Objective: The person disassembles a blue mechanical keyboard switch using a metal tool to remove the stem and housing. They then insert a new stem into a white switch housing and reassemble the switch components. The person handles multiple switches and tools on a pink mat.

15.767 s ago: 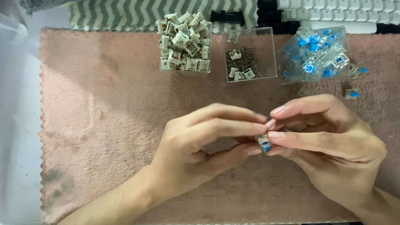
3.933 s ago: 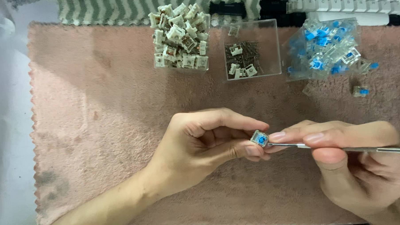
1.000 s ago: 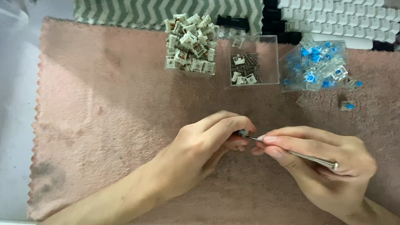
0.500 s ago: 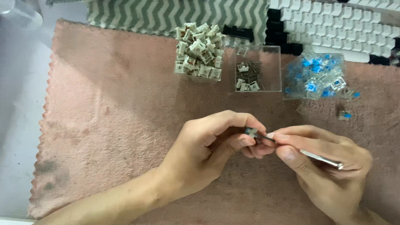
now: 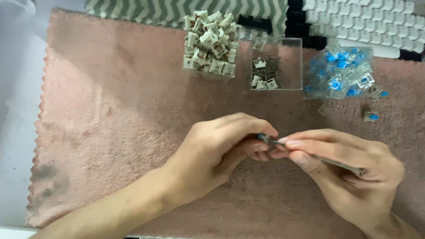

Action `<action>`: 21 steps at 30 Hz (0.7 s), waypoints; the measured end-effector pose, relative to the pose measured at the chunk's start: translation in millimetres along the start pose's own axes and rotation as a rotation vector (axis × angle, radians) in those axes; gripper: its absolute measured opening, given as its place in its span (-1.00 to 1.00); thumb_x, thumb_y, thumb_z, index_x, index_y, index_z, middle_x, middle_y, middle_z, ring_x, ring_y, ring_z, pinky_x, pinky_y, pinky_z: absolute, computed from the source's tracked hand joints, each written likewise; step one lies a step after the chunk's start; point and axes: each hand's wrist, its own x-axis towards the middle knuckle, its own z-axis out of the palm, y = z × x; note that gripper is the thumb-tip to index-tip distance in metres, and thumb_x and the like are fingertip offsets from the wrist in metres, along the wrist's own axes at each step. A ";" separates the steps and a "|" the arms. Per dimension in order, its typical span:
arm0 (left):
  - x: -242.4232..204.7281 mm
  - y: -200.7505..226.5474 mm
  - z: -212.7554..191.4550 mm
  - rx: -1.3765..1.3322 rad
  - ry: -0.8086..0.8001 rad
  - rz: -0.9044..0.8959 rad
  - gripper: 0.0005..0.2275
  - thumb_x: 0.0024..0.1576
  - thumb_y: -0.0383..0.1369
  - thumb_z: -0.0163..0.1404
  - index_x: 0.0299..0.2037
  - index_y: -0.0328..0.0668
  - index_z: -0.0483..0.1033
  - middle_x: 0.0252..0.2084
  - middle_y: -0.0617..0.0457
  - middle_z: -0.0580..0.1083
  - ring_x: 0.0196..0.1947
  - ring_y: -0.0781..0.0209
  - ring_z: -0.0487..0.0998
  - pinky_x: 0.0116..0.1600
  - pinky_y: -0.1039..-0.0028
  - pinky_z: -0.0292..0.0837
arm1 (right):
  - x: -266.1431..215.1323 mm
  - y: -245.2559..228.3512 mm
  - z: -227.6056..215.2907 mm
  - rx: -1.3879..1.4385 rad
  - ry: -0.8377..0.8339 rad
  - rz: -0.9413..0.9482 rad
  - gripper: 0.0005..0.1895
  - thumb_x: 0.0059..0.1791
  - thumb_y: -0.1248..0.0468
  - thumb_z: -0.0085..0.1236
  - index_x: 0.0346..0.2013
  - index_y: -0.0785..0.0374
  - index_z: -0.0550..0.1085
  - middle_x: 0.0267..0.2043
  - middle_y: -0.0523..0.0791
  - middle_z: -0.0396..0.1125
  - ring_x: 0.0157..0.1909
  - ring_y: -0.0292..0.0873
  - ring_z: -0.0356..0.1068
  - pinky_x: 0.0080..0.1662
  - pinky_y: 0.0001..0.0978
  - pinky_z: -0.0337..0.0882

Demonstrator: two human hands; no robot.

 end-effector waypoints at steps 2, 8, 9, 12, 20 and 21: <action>1.7 3.5 3.5 -0.129 0.041 -0.110 -0.85 0.48 -0.47 0.00 0.17 -0.34 0.54 0.03 -0.11 0.66 -0.09 0.14 0.82 0.12 0.44 0.84 | 4.0 -2.2 -1.0 0.005 0.026 0.056 -0.89 0.06 0.46 0.33 -0.12 0.37 0.68 -0.03 0.13 0.68 -0.11 -0.07 0.79 0.01 -0.41 0.79; 1.3 4.4 2.6 -0.479 0.163 -0.326 -0.79 0.42 -0.61 0.13 0.21 -0.31 0.66 0.10 -0.11 0.69 0.10 0.16 0.82 0.33 0.50 0.77 | 8.0 -4.5 0.8 0.210 0.118 0.205 -0.88 0.11 0.49 0.20 -0.08 0.49 0.62 -0.09 0.21 0.62 -0.22 0.03 0.79 -0.02 -0.32 0.85; 1.0 3.1 3.6 -0.509 0.198 -0.327 -0.82 0.42 -0.63 0.12 0.16 -0.32 0.68 0.14 -0.13 0.64 0.10 0.12 0.82 0.33 0.50 0.75 | 5.7 -0.9 1.5 0.238 0.131 0.223 -0.87 0.11 0.48 0.22 -0.06 0.46 0.62 -0.09 0.20 0.61 -0.23 0.02 0.76 -0.04 -0.33 0.82; 4.9 11.6 0.9 -0.536 0.234 -0.341 -0.86 0.35 -0.55 0.21 0.06 -0.42 0.72 0.14 -0.23 0.70 0.06 0.13 0.80 0.32 0.47 0.82 | 13.7 -14.2 2.2 0.151 0.116 0.227 -0.89 0.06 0.53 0.31 -0.11 0.47 0.64 -0.11 0.16 0.63 -0.24 0.01 0.81 -0.04 -0.36 0.84; 2.7 12.9 -1.4 -0.494 0.139 -0.352 -0.66 0.30 -0.54 0.24 0.28 -0.33 0.61 0.27 -0.28 0.68 0.36 0.08 0.73 0.48 0.38 0.77 | 6.2 -2.7 -1.5 0.019 0.086 0.132 -0.90 0.06 0.48 0.35 -0.12 0.40 0.65 -0.22 0.05 0.61 -0.32 -0.15 0.65 -0.17 -0.48 0.64; 1.4 11.3 -1.0 -0.397 0.128 -0.294 -0.76 0.33 -0.53 0.24 0.19 -0.20 0.67 0.34 -0.27 0.66 0.44 0.08 0.70 0.51 0.38 0.79 | 3.5 1.1 -2.7 -0.057 0.075 0.081 -0.89 0.07 0.45 0.36 -0.10 0.37 0.66 -0.21 0.02 0.59 -0.27 -0.17 0.56 -0.14 -0.46 0.51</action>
